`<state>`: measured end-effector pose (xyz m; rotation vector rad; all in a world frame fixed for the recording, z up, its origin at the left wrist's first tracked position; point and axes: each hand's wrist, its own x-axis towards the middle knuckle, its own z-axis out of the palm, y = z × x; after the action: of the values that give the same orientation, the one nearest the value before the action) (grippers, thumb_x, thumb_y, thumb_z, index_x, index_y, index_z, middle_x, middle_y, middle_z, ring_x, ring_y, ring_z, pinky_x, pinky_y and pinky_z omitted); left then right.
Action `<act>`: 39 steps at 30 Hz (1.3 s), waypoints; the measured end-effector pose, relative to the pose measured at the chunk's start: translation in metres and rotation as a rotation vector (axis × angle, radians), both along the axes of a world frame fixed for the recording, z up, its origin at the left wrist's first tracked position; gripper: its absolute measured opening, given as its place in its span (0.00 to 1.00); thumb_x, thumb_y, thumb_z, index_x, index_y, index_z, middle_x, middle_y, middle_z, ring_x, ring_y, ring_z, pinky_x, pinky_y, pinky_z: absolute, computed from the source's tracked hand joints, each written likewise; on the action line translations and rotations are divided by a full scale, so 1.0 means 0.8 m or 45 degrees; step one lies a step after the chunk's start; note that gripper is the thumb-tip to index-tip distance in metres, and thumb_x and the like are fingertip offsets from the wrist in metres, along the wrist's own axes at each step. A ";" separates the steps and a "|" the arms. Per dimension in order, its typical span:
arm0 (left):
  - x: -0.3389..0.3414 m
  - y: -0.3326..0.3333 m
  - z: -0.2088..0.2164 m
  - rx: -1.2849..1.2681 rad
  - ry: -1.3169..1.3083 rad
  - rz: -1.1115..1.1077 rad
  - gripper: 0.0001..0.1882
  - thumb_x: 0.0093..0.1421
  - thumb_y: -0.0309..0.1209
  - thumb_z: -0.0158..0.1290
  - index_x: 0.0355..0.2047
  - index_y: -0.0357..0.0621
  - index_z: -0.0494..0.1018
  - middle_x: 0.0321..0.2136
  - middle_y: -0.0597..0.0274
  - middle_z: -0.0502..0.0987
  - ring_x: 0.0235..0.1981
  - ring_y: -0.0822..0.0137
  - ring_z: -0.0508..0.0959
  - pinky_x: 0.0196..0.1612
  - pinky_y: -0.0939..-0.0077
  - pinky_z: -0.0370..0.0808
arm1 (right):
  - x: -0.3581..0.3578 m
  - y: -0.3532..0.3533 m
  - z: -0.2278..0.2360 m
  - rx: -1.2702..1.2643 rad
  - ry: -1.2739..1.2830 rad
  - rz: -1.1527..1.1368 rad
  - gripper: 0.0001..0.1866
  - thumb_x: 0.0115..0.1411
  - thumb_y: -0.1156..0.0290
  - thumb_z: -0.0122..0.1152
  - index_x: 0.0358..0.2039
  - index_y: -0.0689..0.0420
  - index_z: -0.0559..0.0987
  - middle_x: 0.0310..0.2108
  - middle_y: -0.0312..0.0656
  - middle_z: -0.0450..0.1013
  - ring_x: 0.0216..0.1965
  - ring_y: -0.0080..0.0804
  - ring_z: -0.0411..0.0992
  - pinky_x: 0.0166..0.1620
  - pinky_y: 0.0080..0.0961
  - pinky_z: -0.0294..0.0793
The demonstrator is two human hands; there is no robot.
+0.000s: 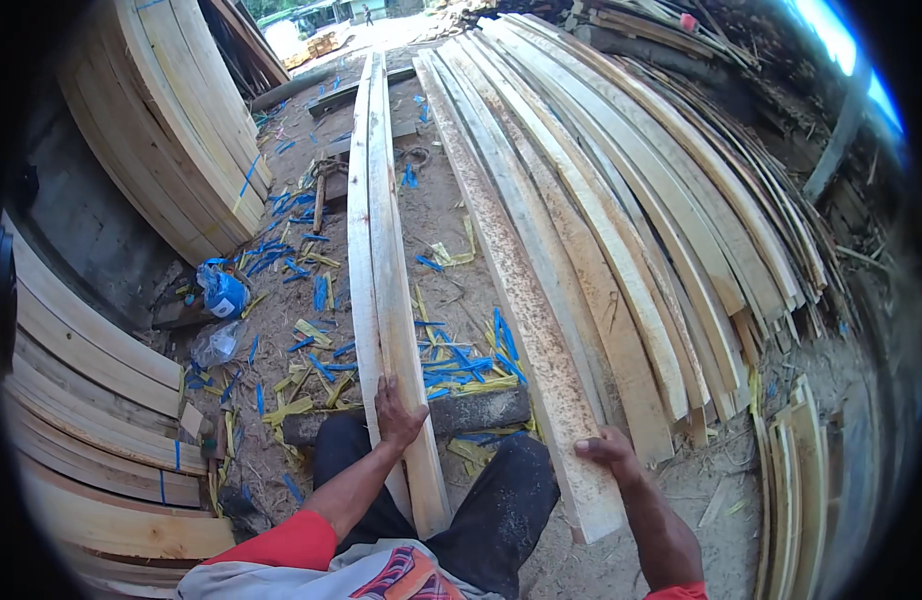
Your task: The person sits on the ground in a lumber yard and selects long wooden planks from a pile. They arrange the planks on a wooden support and secure them together using a rope and a wooden toggle, then wrap a blue plastic strap around the bundle to hold it in place.
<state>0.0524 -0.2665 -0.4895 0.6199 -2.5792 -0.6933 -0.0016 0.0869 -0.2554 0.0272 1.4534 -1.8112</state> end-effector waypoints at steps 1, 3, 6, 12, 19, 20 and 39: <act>0.002 -0.009 0.004 -0.007 -0.020 0.016 0.46 0.40 0.40 0.62 0.58 0.36 0.54 0.57 0.33 0.55 0.58 0.40 0.58 0.60 0.51 0.55 | 0.006 -0.028 0.019 0.137 0.087 0.019 0.22 0.44 0.61 0.65 0.33 0.68 0.76 0.26 0.43 0.74 0.25 0.26 0.73 0.30 0.21 0.71; 0.004 -0.011 0.008 0.019 -0.065 0.027 0.47 0.41 0.42 0.61 0.58 0.36 0.54 0.58 0.33 0.54 0.59 0.41 0.57 0.61 0.52 0.54 | 0.029 -0.076 0.045 0.238 0.144 0.032 0.22 0.45 0.60 0.64 0.32 0.67 0.76 0.24 0.39 0.72 0.24 0.22 0.70 0.28 0.19 0.68; -0.015 -0.014 0.010 0.145 -0.060 0.069 0.46 0.45 0.48 0.60 0.58 0.34 0.55 0.57 0.34 0.57 0.58 0.41 0.58 0.60 0.52 0.56 | 0.056 -0.122 0.063 0.171 0.225 -0.007 0.20 0.47 0.59 0.63 0.30 0.66 0.76 0.24 0.38 0.72 0.23 0.21 0.70 0.28 0.18 0.67; -0.104 0.004 0.128 1.762 0.016 -0.395 0.52 0.51 0.70 0.41 0.57 0.32 0.57 0.55 0.42 0.63 0.55 0.51 0.65 0.55 0.55 0.64 | 0.095 -0.102 0.048 0.088 0.099 -0.088 0.20 0.48 0.60 0.61 0.33 0.66 0.76 0.25 0.40 0.73 0.25 0.24 0.72 0.30 0.21 0.70; -0.214 0.091 0.227 2.836 0.388 -1.059 0.48 0.53 0.69 0.37 0.58 0.38 0.57 0.49 0.46 0.68 0.52 0.50 0.68 0.56 0.51 0.64 | 0.249 0.159 -0.013 -0.050 -0.045 -0.166 0.47 0.42 0.55 0.61 0.56 0.74 0.56 0.46 0.62 0.68 0.45 0.56 0.71 0.49 0.45 0.72; -0.223 0.093 0.239 2.894 0.445 -1.022 0.46 0.54 0.68 0.38 0.56 0.38 0.58 0.46 0.45 0.70 0.50 0.50 0.70 0.53 0.51 0.67 | 0.272 0.189 -0.032 0.054 -0.004 -0.237 0.47 0.43 0.54 0.60 0.56 0.73 0.56 0.46 0.62 0.68 0.46 0.55 0.70 0.50 0.45 0.71; 0.122 0.213 0.490 1.363 0.143 -2.676 0.25 0.52 0.51 0.55 0.35 0.39 0.72 0.30 0.55 0.76 0.31 0.65 0.76 0.35 0.70 0.71 | 0.070 -0.089 0.147 -0.253 2.596 -1.351 0.41 0.57 0.40 0.49 0.56 0.65 0.60 0.51 0.59 0.64 0.54 0.49 0.64 0.58 0.44 0.61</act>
<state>0.1497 -0.0963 -0.0979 -2.1471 -1.4980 -2.3305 0.0545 0.0157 -0.1374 -2.0207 2.7423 -2.8396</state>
